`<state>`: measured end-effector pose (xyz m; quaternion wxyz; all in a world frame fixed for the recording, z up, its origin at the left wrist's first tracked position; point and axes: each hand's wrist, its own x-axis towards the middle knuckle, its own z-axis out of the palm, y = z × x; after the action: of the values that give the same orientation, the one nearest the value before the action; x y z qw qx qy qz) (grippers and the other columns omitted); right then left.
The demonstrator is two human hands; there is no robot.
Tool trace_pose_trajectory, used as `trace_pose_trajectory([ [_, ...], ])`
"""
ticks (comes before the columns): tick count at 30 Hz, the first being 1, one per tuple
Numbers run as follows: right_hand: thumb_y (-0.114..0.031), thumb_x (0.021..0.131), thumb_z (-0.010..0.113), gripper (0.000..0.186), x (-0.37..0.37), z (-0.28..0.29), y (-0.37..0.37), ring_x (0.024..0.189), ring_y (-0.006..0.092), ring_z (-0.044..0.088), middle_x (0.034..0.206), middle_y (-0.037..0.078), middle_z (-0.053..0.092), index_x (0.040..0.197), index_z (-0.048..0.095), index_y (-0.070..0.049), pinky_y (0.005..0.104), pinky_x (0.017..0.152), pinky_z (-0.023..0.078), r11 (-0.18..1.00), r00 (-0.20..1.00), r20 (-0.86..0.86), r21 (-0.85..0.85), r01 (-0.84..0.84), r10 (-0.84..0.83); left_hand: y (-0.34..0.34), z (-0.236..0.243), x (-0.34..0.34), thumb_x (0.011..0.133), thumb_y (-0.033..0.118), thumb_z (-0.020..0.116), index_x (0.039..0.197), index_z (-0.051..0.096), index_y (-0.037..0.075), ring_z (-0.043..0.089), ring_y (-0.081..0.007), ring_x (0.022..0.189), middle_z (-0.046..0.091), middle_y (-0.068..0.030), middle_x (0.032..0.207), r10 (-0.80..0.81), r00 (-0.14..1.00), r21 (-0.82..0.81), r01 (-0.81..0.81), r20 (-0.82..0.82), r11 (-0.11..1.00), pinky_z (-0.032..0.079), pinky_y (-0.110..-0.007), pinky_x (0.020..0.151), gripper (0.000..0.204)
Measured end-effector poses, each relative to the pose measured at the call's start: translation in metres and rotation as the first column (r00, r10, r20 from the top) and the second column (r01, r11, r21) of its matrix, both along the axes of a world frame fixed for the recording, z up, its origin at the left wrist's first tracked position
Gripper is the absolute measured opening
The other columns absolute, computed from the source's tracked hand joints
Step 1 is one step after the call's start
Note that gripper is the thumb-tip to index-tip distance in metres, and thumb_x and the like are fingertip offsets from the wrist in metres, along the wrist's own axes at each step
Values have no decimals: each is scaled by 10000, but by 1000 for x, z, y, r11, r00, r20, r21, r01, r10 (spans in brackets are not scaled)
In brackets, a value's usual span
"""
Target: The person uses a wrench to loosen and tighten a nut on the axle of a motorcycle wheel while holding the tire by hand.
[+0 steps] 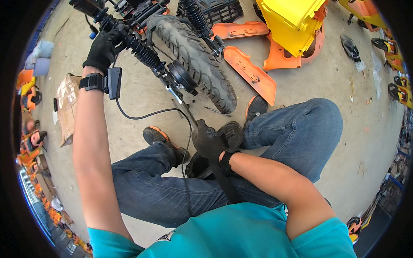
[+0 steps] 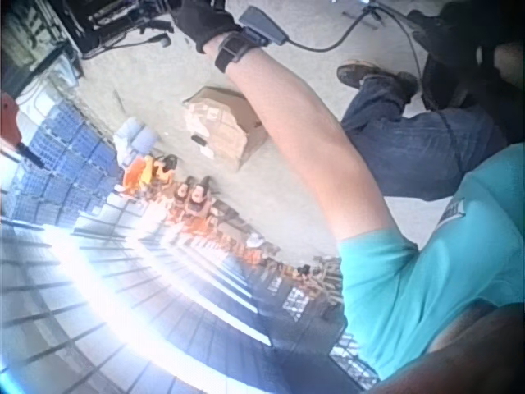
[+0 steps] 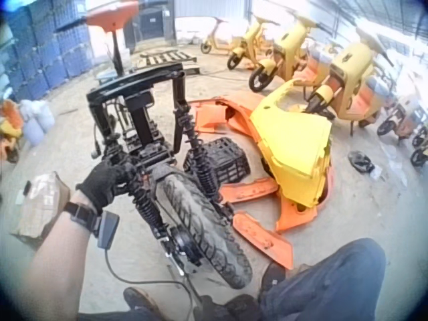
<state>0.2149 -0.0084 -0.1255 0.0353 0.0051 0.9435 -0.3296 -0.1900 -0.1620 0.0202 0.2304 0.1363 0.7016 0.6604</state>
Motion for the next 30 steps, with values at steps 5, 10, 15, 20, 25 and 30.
trace_pose_trajectory([
  [5, -197, 933, 583, 342, 3, -10, -6, 599, 369, 639, 662, 212, 605, 1116, 433, 50, 458, 532, 485, 999, 998, -55, 8, -40, 41, -27, -16, -15, 967, -11, 533, 1205, 653, 78, 687, -206, 997, 662, -114, 1099, -139, 939, -222, 69, -313, 973, 611, -342, 882, 281],
  [10, -189, 934, 579, 341, 8, -19, -2, 598, 373, 637, 652, 210, 601, 1123, 435, 56, 466, 529, 482, 998, 992, -118, 57, -39, 46, 3, 0, 7, 931, 158, 650, 1100, 617, 25, 691, -163, 906, 689, -78, 1022, 79, 994, 64, -84, 69, 994, 595, -320, 814, 217],
  [15, -202, 942, 577, 358, 3, -7, 0, 600, 382, 637, 676, 223, 611, 1141, 451, 68, 461, 527, 484, 993, 999, -34, -114, -7, 3, -4, 1, 5, 942, 124, 628, 1095, 636, 27, 684, -163, 921, 683, -76, 1030, 98, 993, 18, -100, 59, 995, 598, -321, 825, 181],
  [20, -215, 945, 584, 364, 4, -2, -2, 604, 366, 642, 672, 212, 609, 1142, 472, 70, 440, 531, 487, 992, 999, -42, -125, -11, 6, -7, -2, 2, 988, 67, 545, 1090, 661, 45, 662, -177, 985, 651, -76, 1062, -9, 992, -110, -5, -129, 994, 599, -333, 852, 156],
  [25, -178, 947, 576, 312, 6, 20, 6, 622, 335, 631, 806, 255, 591, 1104, 509, 83, 407, 543, 487, 980, 972, -123, 44, -194, 198, -6, -9, -3, 985, 212, 589, 1096, 666, 71, 639, -148, 997, 669, -48, 1027, -68, 963, -219, 9, -262, 976, 577, -330, 836, 195],
  [30, -148, 940, 564, 256, 15, 43, 7, 641, 292, 600, 897, 253, 534, 1018, 563, 96, 368, 555, 488, 956, 946, -160, 122, -266, 283, -19, -14, -10, 951, 209, 638, 1119, 656, 68, 656, -151, 934, 684, -47, 1025, -407, 552, -538, -90, -728, 838, 561, -326, 815, 220],
])
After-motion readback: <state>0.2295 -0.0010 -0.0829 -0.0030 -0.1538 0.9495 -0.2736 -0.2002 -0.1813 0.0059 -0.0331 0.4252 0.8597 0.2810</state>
